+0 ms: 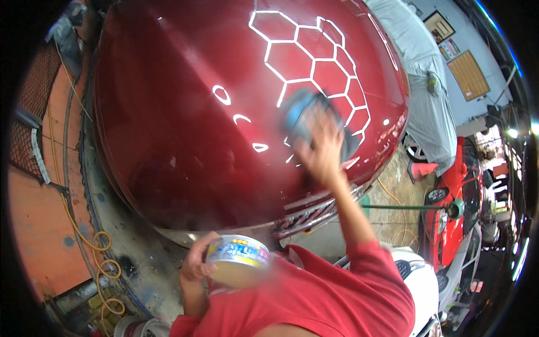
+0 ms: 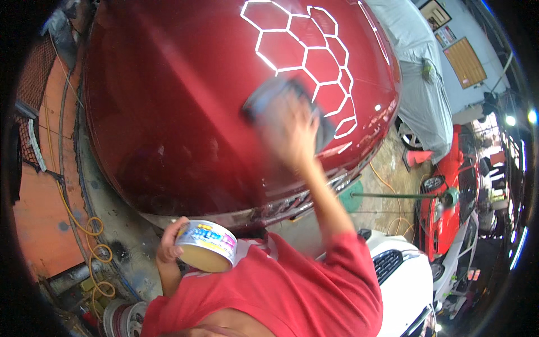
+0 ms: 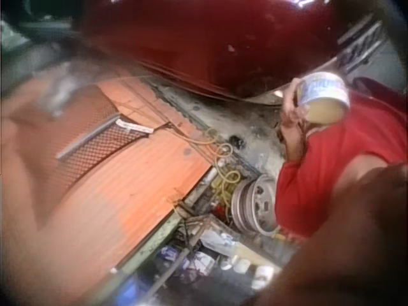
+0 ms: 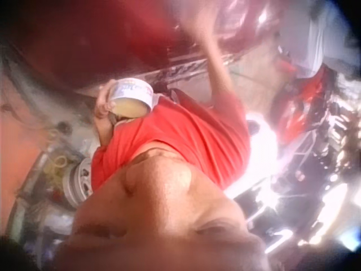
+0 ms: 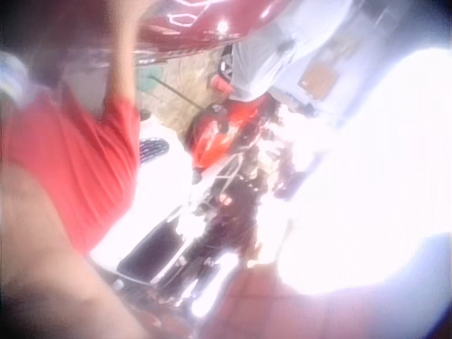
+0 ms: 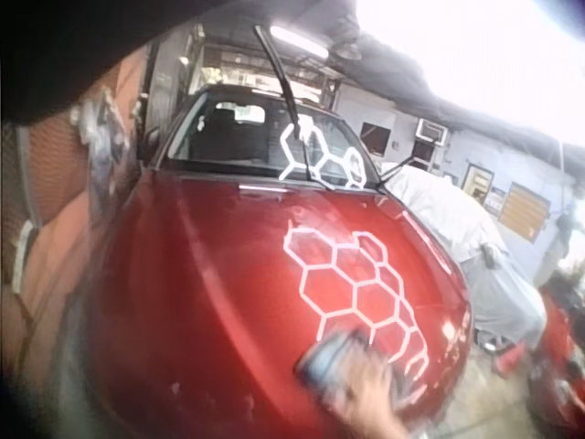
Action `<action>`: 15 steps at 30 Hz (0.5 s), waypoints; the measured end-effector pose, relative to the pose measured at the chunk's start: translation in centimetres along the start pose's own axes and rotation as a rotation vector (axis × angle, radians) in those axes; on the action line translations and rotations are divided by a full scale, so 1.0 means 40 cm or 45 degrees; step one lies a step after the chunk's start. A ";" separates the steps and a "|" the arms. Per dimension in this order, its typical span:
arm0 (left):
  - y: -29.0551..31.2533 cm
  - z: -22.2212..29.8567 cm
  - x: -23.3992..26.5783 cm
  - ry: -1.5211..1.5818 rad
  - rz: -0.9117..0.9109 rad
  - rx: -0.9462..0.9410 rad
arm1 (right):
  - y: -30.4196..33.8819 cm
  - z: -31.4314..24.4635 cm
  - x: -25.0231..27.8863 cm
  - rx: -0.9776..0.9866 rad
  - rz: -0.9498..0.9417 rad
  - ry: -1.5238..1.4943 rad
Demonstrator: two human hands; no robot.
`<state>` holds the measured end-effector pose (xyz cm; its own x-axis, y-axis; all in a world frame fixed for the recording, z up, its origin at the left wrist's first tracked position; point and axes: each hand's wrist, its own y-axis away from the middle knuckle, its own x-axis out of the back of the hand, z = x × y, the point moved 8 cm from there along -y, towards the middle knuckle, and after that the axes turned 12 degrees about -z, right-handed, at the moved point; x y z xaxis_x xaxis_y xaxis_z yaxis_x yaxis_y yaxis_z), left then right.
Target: The person applies a yellow wax paste to the hood and front bumper of a red car using a yellow sponge applicator. They then wipe the surface with a blue microfiber cloth to remove the excess wax. The person repeatedly dips the sponge into a container of wax and continues the application and wiping process across the front of the vehicle.
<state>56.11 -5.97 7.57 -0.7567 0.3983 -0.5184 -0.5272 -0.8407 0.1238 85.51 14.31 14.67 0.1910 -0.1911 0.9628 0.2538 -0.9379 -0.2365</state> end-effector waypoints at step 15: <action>-0.158 0.006 -0.108 -0.206 -0.417 0.028 | -0.199 -0.072 0.020 0.363 -0.108 -0.099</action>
<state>62.62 -2.29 9.25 -0.5970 0.6993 -0.3931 -0.7583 -0.6518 -0.0077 80.91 20.78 17.70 0.2270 -0.0823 0.9704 0.5255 -0.8286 -0.1932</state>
